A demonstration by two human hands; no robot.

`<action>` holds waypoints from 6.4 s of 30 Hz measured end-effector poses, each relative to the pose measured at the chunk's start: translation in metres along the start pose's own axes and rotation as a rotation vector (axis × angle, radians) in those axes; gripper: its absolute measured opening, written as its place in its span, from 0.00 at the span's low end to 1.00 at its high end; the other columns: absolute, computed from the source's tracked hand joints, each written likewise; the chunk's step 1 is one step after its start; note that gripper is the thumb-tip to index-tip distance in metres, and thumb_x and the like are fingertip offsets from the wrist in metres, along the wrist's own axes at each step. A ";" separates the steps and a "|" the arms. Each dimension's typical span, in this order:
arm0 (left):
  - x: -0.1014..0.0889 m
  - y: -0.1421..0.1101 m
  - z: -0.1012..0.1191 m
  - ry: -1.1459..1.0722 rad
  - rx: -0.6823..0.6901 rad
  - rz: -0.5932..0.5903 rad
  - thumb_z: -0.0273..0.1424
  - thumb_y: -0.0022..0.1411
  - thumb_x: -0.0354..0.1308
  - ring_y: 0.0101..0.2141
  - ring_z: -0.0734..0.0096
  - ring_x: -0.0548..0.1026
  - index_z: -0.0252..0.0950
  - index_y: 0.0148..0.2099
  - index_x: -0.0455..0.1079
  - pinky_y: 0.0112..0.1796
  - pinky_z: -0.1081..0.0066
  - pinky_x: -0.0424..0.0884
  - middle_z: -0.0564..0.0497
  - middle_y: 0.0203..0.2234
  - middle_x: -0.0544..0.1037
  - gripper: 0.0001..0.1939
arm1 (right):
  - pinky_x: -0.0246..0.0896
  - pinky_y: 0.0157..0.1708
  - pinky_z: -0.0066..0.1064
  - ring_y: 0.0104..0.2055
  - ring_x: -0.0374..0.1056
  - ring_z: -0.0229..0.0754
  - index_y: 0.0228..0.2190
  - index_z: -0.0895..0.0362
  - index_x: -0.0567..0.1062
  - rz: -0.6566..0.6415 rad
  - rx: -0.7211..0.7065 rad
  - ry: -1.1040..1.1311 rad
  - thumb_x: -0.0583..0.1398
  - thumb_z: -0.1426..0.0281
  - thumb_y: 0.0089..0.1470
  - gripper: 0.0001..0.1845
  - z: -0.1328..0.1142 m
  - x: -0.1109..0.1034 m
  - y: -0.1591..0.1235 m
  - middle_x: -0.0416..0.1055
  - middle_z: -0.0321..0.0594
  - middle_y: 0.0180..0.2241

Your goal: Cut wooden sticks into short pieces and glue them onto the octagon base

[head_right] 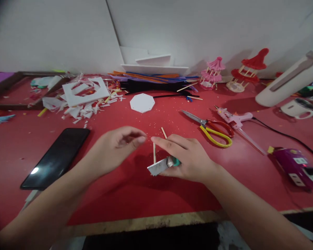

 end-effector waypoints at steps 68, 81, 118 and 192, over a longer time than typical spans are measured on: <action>0.049 -0.024 0.020 -0.481 0.288 -0.091 0.12 0.56 0.47 0.29 0.76 0.68 0.36 0.34 0.67 0.34 0.74 0.64 0.56 0.26 0.70 0.15 | 0.44 0.24 0.26 0.25 0.50 0.32 0.29 0.56 0.61 -0.145 0.217 0.300 0.52 0.58 0.63 0.16 0.002 0.013 0.000 0.57 0.30 0.25; 0.038 -0.043 0.038 -0.226 0.559 0.025 0.13 0.59 0.47 0.27 0.77 0.66 0.36 0.34 0.65 0.36 0.72 0.63 0.56 0.26 0.73 0.14 | 0.42 0.23 0.27 0.23 0.50 0.31 0.24 0.56 0.61 -0.104 0.198 0.348 0.53 0.59 0.62 0.18 0.010 0.011 0.004 0.56 0.30 0.21; 0.041 -0.031 0.019 -0.260 0.393 0.020 0.15 0.61 0.47 0.30 0.71 0.66 0.38 0.35 0.65 0.34 0.69 0.63 0.54 0.27 0.71 0.13 | 0.43 0.24 0.27 0.24 0.49 0.31 0.27 0.57 0.62 -0.139 0.179 0.378 0.53 0.60 0.62 0.16 0.000 0.015 0.005 0.56 0.30 0.23; 0.043 -0.021 -0.012 -0.744 -0.018 0.048 0.27 0.60 0.62 0.28 0.79 0.74 0.36 0.36 0.73 0.31 0.79 0.70 0.54 0.28 0.77 0.01 | 0.53 0.27 0.27 0.28 0.58 0.34 0.39 0.59 0.68 -0.109 0.137 0.365 0.46 0.52 0.65 0.24 -0.006 0.013 0.006 0.64 0.35 0.28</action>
Point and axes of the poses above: each hand's wrist, its own y-axis towards the middle knuckle, its own x-axis out of the palm, z = x × y, the point moved 10 cm from there along y, towards the middle knuckle
